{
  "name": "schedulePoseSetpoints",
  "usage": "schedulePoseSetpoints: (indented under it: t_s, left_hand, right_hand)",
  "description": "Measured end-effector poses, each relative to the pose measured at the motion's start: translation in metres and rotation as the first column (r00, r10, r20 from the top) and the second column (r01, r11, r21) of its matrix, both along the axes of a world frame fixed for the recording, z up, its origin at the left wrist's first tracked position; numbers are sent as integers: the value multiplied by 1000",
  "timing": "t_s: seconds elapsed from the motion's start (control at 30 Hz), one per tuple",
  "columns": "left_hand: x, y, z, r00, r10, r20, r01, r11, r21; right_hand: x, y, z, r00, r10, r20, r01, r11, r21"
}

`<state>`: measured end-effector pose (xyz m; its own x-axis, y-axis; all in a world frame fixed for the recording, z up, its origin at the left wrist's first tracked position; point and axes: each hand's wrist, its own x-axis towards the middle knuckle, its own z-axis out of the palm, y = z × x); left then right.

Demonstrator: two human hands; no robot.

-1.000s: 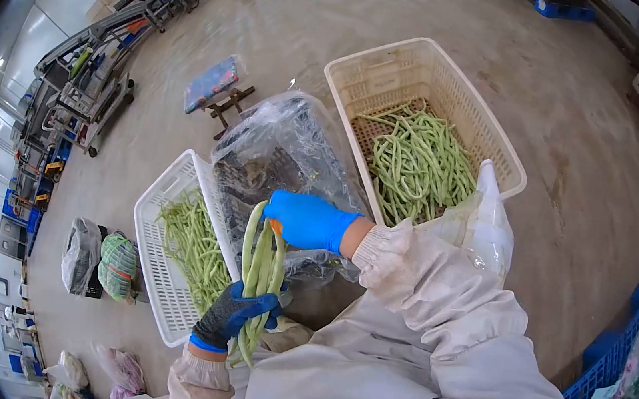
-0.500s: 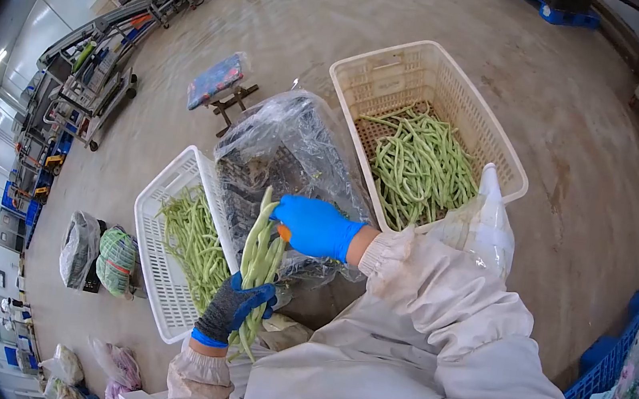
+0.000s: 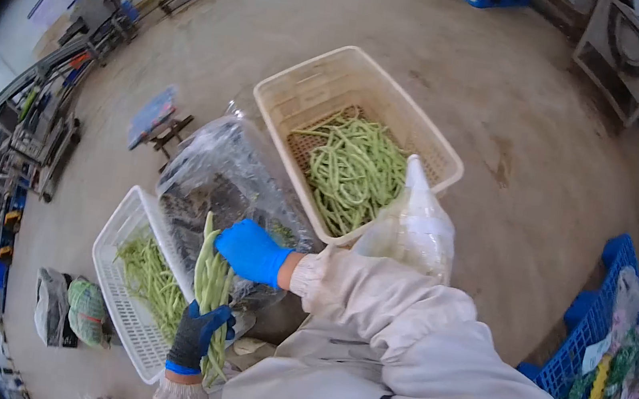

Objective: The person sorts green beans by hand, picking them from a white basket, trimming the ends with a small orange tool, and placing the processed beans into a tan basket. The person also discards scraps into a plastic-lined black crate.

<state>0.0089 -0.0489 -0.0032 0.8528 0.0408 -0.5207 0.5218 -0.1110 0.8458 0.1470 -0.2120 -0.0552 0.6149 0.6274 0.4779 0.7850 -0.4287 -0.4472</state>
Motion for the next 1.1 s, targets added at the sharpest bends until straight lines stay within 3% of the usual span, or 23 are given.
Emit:
schedulePoseSetpoints:
  t_s: [0.03, 0.07, 0.1, 0.17, 0.2, 0.23, 0.27, 0.3, 0.33, 0.37, 0.43, 0.57, 0.6, 0.67, 0.7, 0.77, 1.0, 1.1]
  left_hand:
    - [0, -3, 2, 1000, 1, 18, -1, 1000, 9]
    - [0, -3, 0, 1000, -13, 20, 13, 1000, 1]
    - [1, -3, -4, 999, -33, 30, 34, 999, -13]
    - [-1, -1, -10, 999, -26, 33, 29, 995, -91]
    - [-5, 1, -8, 1000, -1, 28, 3, 998, -69]
    - [-5, 0, -3, 1000, -5, 24, 7, 997, -75]
    - [-7, 1, -1, 1000, -6, 22, 7, 997, -83]
    - [-8, 8, -12, 1000, -1, 12, 2, 997, -72]
    - [-9, 7, -7, 1000, 25, 17, -24, 998, -59]
    - [-7, 4, -2, 1000, 2, 5, -1, 992, -129]
    - [-4, -3, 7, 999, -33, -15, 27, 963, -267]
    - [-3, -9, 18, 997, 4, -77, -29, 945, -325]
    - [-4, -9, 20, 997, 21, -74, -46, 938, -345]
    - [-5, -8, 20, 996, 46, -72, -69, 929, -364]
    - [-6, -8, 19, 997, 47, -64, -67, 928, -366]
    - [-6, -7, 20, 998, 48, -51, -64, 927, -369]
    - [-5, -7, 23, 998, 41, -52, -58, 916, -398]
    - [-6, -9, 27, 998, 41, -48, -57, 910, -410]
  right_hand:
    - [-1, 0, 0, 1000, -22, 2, 22, 1000, -10]
    - [-1, 1, 0, 946, -115, -302, 171, 971, 168]
    - [3, -1, -4, 800, -121, -587, 351, 889, 295]
    - [23, -10, -29, 792, -200, -577, 475, 795, 377]
    - [34, -14, -44, 828, -179, -531, 437, 800, 411]
    - [36, -24, -46, 921, -189, -341, 318, 870, 377]
    - [31, -22, -46, 936, -212, -282, 324, 831, 452]
    - [23, -29, -34, 862, -43, -504, 247, 905, 345]
    - [16, -36, -14, 712, 82, -697, 133, 960, 248]
    - [11, -33, -4, 712, 100, -695, 115, 960, 256]
    - [-1, -29, 6, 521, 452, -724, -90, 873, 480]
    - [-11, -21, 12, 425, 540, -726, -100, 826, 555]
    - [-13, -21, 12, 426, 543, -723, -102, 824, 558]
    - [-17, -20, 12, 682, 414, -603, -137, 882, 451]
    - [-19, -19, 14, 679, 417, -604, -139, 881, 452]
    - [-21, -19, 17, 828, 303, -472, -126, 921, 370]
    - [-13, -21, 20, 907, 227, -355, -203, 974, 103]
    - [-13, -19, 12, 955, 204, -214, -210, 978, -6]
